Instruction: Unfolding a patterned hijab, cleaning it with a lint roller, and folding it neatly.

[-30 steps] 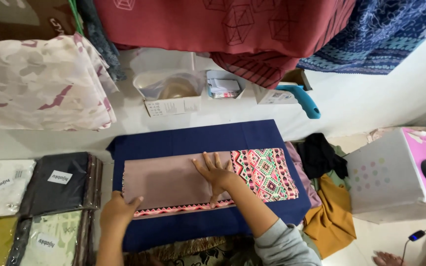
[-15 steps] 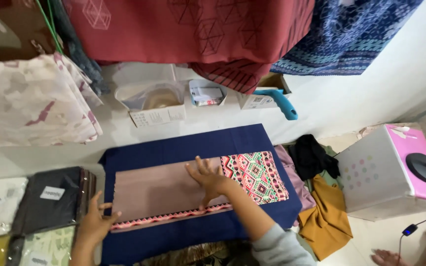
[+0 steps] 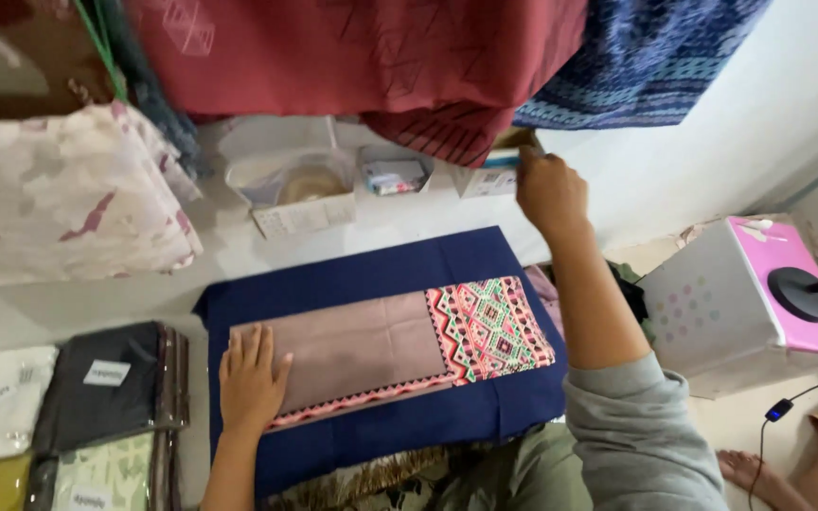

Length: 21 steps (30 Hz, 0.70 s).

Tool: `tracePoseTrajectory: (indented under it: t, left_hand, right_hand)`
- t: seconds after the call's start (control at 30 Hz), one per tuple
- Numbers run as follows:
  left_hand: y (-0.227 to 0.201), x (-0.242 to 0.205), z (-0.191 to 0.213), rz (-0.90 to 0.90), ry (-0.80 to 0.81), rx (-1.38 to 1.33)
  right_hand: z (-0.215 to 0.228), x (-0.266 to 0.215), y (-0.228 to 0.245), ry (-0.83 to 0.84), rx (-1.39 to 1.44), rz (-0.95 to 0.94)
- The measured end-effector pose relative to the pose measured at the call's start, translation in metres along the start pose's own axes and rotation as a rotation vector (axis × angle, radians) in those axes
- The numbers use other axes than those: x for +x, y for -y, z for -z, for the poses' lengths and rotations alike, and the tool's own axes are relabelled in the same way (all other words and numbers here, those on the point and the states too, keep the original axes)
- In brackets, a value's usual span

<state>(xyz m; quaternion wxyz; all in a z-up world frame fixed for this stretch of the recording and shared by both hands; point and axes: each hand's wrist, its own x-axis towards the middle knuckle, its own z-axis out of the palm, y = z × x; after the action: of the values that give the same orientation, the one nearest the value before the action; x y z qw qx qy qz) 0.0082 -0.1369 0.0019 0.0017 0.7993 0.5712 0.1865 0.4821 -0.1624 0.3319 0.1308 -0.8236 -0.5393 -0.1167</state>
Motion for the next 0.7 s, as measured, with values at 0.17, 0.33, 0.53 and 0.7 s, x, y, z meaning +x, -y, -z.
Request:
tracePoseTrajectory:
  t: [0.17, 0.33, 0.53, 0.7]
  left_hand:
    - [-0.006, -0.005, 0.006, 0.045, -0.003, 0.131]
    - [-0.002, 0.001, 0.004, 0.051, 0.044, 0.063]
    - [-0.004, 0.0, 0.012, 0.027, 0.057, -0.052]
    - [-0.005, 0.0, 0.017, 0.034, 0.052, -0.079]
  right_hand:
    - [0.018, -0.1, 0.008, -0.492, 0.204, 0.117]
    - [-0.099, -0.256, 0.097, 0.017, 0.045, 0.091]
    - [-0.188, -0.284, 0.189, 0.101, 0.285, 0.299]
    - [-0.253, -0.234, 0.232, -0.057, 0.188, 0.302]
